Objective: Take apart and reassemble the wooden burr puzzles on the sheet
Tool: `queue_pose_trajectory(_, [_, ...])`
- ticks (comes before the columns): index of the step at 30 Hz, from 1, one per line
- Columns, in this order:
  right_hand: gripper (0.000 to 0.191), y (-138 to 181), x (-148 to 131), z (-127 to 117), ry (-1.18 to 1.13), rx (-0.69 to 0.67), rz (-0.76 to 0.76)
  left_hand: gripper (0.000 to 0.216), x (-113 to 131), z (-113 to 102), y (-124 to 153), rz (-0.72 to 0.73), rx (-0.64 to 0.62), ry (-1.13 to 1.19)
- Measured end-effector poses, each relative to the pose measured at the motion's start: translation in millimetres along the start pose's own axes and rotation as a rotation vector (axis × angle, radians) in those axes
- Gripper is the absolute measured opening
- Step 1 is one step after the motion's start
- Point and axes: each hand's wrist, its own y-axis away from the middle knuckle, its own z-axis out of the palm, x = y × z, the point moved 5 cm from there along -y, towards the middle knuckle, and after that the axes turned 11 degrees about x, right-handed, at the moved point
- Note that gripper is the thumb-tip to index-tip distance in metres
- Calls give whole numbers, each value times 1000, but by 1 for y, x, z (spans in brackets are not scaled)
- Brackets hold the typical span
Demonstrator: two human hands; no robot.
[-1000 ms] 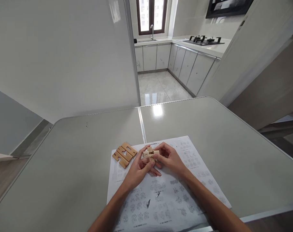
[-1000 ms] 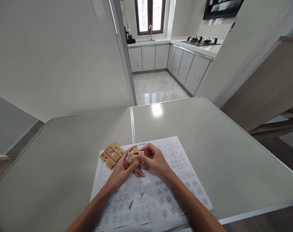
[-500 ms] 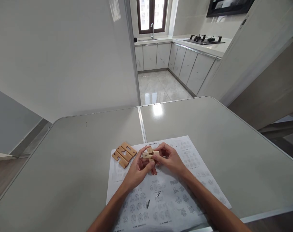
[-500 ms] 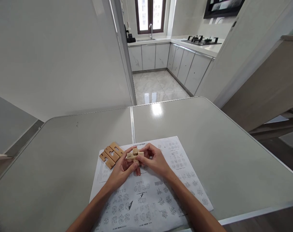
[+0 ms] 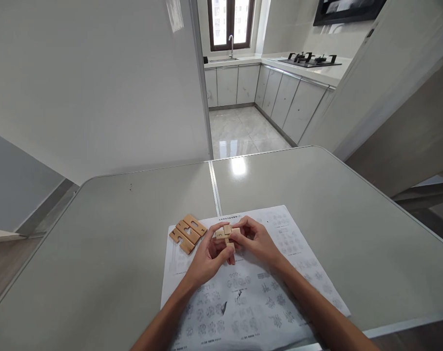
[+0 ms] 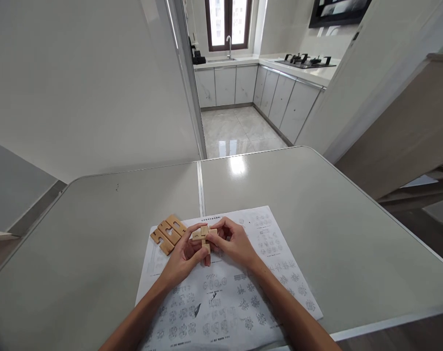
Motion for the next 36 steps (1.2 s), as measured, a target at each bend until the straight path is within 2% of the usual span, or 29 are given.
queue_pose_trajectory(6, [34,0,0,-1,37,-10,-10,57,4,-2,1,8,80,-66])
queue_pose_trajectory(12, [33,-1,3,-1,28,-3,-2,57,0,-2,1,0,74,-30])
queue_pose_trajectory(16, [34,-3,6,-3,23,19,3,71,-3,-2,1,-41,62,22])
queue_pose_trajectory(19, [36,-5,6,-9,33,108,-6,73,0,-5,-1,-43,135,33])
queue_pose_trajectory(22, [35,-8,4,-18,173,256,-43,71,6,-11,-4,-6,247,43])
queue_pose_trajectory(24, [29,-8,1,-21,290,277,-109,72,7,-15,-4,2,315,44])
queue_pose_trajectory(27, [25,-7,-4,-16,423,144,-250,72,7,-19,-4,-12,382,45])
queue_pose_trajectory(30, [57,-2,-6,-7,537,-27,-361,72,7,-20,-4,-11,393,56])
queue_pose_trajectory(32, [67,0,-6,-5,582,-74,-395,72,6,-20,-5,-7,390,61])
queue_pose_trajectory(34, [61,-1,-5,-5,555,-84,-365,74,5,-20,-5,-9,394,65])
queue_pose_trajectory(36, [52,-4,-2,-7,433,-83,-274,76,3,-20,-5,-9,392,67])
